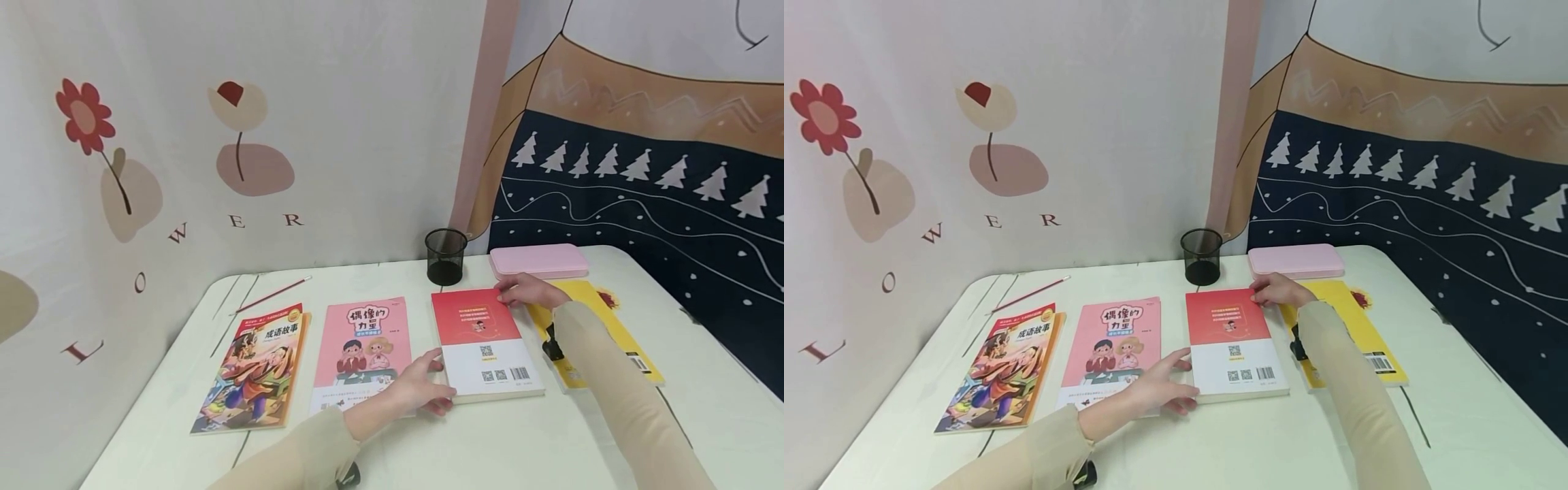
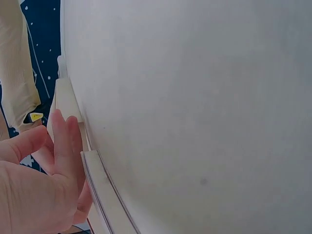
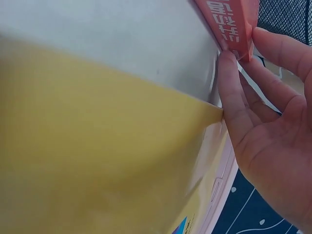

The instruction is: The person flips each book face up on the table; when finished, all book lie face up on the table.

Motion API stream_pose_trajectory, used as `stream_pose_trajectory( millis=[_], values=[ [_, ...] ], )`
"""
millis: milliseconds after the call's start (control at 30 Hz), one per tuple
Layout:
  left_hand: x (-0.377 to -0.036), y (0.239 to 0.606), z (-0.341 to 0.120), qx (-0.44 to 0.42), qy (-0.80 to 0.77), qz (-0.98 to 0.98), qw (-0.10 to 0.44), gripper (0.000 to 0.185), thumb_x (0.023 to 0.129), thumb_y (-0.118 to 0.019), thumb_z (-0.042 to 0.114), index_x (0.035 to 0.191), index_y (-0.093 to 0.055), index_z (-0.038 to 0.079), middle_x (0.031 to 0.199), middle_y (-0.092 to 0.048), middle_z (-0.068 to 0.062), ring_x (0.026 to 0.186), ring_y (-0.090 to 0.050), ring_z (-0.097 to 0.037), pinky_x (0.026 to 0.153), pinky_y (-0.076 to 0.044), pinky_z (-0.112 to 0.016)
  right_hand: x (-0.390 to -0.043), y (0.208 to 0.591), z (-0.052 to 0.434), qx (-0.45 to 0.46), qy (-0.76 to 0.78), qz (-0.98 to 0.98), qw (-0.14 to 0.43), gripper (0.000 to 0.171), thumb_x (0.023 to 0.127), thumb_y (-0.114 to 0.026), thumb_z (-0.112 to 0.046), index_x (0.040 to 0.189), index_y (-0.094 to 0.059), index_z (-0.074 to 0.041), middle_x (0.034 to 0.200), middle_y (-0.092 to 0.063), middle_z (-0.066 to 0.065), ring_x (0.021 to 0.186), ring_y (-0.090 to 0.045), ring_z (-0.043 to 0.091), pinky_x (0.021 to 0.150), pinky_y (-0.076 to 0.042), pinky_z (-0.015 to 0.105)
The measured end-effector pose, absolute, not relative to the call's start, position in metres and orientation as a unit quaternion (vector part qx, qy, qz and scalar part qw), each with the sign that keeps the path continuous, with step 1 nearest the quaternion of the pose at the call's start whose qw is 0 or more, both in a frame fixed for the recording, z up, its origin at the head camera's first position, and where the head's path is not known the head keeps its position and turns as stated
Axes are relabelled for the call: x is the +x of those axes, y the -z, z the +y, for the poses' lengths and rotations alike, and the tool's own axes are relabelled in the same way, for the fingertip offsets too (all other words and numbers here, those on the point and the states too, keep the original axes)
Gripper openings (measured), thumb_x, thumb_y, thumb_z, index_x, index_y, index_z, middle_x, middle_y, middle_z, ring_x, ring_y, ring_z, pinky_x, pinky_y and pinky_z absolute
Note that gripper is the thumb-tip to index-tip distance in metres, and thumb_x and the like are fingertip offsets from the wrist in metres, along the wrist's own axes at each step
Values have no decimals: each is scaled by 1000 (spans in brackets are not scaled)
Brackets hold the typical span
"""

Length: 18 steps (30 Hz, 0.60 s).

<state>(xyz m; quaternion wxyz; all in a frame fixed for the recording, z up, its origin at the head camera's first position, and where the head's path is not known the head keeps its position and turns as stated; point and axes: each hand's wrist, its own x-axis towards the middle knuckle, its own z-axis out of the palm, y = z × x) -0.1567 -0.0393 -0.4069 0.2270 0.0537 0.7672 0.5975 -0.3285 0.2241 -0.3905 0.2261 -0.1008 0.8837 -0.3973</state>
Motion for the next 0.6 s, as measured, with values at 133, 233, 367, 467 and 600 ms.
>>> stream_pose_trajectory(
  millis=[133,233,367,467,600],
  values=[
    [-157,407,-39,57,-588,775,223,77,73,-68,-2,137,-26,6,116,-44,-11,59,-60,-18,51,-51,-29,-328,390,226,-119,403,878,231,46,83,-58,-18,121,-45,5,114,-47,18,96,-48,28,87,-40,40],
    [-158,407,-38,58,-580,782,221,75,73,-67,-3,137,-28,5,113,-44,-9,59,-59,-17,52,-51,-28,-328,389,228,-141,403,873,234,49,82,-60,-23,119,-46,5,112,-48,18,94,-48,27,85,-41,38],
    [-158,406,-37,52,-570,789,221,74,73,-66,-4,136,-29,5,113,-43,-10,60,-58,-16,53,-51,-26,-329,387,229,-144,412,868,238,49,83,-59,-21,120,-44,7,112,-48,19,94,-49,28,85,-41,38],
    [-158,407,-36,50,-568,792,219,74,73,-66,-5,136,-29,4,114,-43,-11,60,-58,-16,54,-51,-26,-330,387,230,-130,422,863,244,44,84,-56,-16,120,-44,7,112,-49,18,95,-48,27,85,-41,37],
    [-158,408,-36,50,-566,794,214,74,72,-67,-6,136,-31,5,112,-43,-9,60,-58,-16,53,-51,-27,-330,385,233,-120,428,860,250,39,85,-55,-13,117,-45,7,106,-51,16,90,-49,25,80,-42,32]
  ],
)
